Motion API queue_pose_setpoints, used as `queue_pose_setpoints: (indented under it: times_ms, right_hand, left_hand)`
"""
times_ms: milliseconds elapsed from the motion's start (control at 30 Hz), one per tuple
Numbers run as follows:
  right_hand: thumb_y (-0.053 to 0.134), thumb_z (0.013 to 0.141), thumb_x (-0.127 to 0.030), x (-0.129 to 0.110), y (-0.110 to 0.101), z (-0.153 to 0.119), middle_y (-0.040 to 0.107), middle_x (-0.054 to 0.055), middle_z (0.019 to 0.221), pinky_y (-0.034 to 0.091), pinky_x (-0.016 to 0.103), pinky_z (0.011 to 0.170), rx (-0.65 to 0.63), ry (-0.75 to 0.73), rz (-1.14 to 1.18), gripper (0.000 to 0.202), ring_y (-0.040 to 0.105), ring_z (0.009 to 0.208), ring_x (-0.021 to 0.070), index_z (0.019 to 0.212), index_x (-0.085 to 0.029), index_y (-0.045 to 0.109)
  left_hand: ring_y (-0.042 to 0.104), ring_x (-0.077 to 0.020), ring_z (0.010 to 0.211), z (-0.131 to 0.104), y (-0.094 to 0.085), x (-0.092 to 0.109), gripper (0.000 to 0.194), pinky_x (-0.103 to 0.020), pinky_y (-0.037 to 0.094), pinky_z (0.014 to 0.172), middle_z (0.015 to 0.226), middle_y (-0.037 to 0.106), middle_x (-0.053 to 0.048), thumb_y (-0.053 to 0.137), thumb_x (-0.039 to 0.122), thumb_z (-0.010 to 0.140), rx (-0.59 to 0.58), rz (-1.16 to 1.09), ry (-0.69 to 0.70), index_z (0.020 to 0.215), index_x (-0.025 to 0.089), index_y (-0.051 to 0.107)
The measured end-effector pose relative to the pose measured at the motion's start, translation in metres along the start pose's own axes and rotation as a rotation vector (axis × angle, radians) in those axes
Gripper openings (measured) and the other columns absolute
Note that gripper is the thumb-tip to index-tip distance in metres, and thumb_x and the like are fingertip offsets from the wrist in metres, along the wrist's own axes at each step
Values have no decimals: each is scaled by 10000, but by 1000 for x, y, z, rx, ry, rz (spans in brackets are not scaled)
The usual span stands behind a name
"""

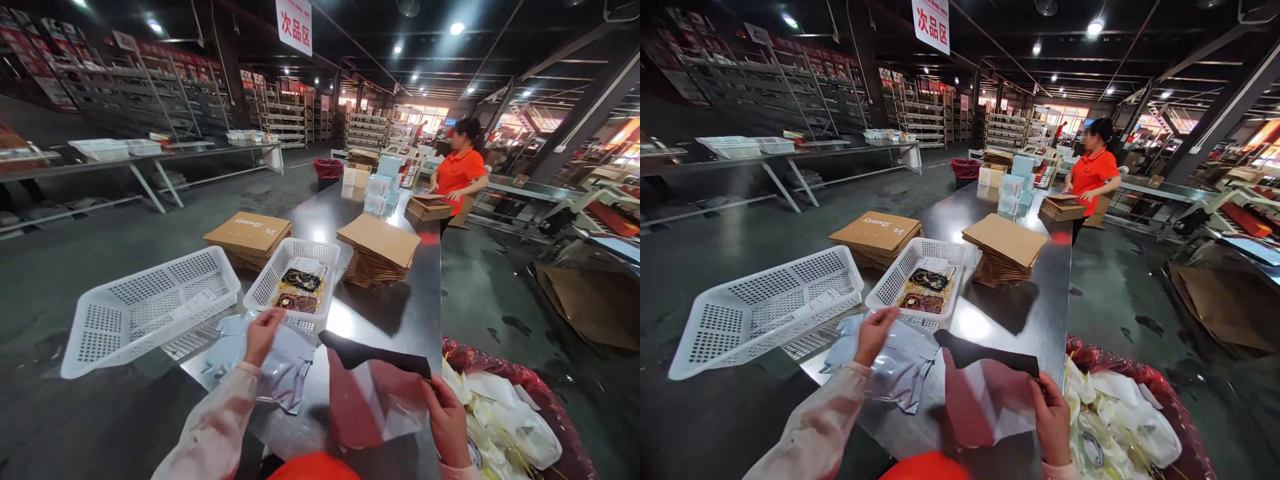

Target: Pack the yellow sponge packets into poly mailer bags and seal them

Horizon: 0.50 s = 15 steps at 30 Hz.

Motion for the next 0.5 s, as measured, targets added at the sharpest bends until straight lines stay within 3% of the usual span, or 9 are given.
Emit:
queue_pose_setpoints:
  times_ms: [33,67,133,200,233,300,333,400,500]
  right_hand:
    - [749,498,-660,0,-2,1,743,90,875,544,403,819,-5,1,-3,522,664,861,270,749,-202,741]
    - [750,499,-655,0,-4,2,744,90,882,543,406,829,-10,4,-4,518,665,869,273,756,-205,742]
    - [744,514,-650,0,-9,3,745,87,898,543,405,834,-10,15,-5,515,667,882,275,779,-208,744]
    - [738,527,-649,-1,-15,4,746,86,903,550,397,811,-4,29,-15,521,669,880,276,796,-203,744]
    - [739,530,-646,-1,-17,4,747,86,900,555,391,795,0,34,-22,525,670,875,276,803,-198,743]
    - [748,521,-641,0,-21,4,749,85,888,560,383,771,17,30,-40,529,672,862,278,802,-192,742]
    - [751,516,-639,1,-23,3,749,83,884,561,382,771,29,22,-46,527,673,862,278,798,-193,741]
    - [753,504,-641,3,-24,2,750,78,883,558,389,794,57,9,-50,524,672,876,281,786,-200,740]
    - [750,484,-648,8,-26,1,750,80,899,548,412,841,80,40,-53,542,669,913,292,792,-202,741]
  left_hand:
    - [596,-165,629,0,7,-3,370,-271,485,617,640,666,-22,710,523,594,-88,27,-1,680,165,671]
    - [607,-182,656,3,10,-5,352,-287,494,654,646,673,-30,718,507,588,-98,34,-14,658,164,677]
    - [606,-199,681,18,4,-6,365,-313,496,693,633,660,-38,642,522,657,90,39,-40,653,157,670]
    - [602,-212,742,40,-14,-6,394,-337,493,744,669,652,-51,537,527,726,357,27,-59,687,151,647]
    - [601,-217,785,49,-24,-7,386,-349,488,780,706,655,-57,511,515,744,438,22,-57,712,151,635]
    - [592,-221,865,60,-35,-11,350,-360,470,848,788,665,-54,527,492,748,435,35,-47,766,157,626]
    - [588,-221,880,58,-33,-15,336,-358,466,857,809,669,-46,560,486,732,364,42,-46,782,162,631]
    - [589,-214,850,39,-12,-22,328,-342,475,823,811,680,-36,634,474,681,89,50,-67,793,166,657]
    - [577,-178,679,-16,49,-32,338,-310,486,679,777,700,-48,755,393,556,-366,32,-147,788,153,704]
Point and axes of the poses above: each hand's wrist, its own z-axis towards the middle knuckle, its own y-axis out of the palm, x = y × z, the point moved 2 cm from there along z, towards the middle knuckle
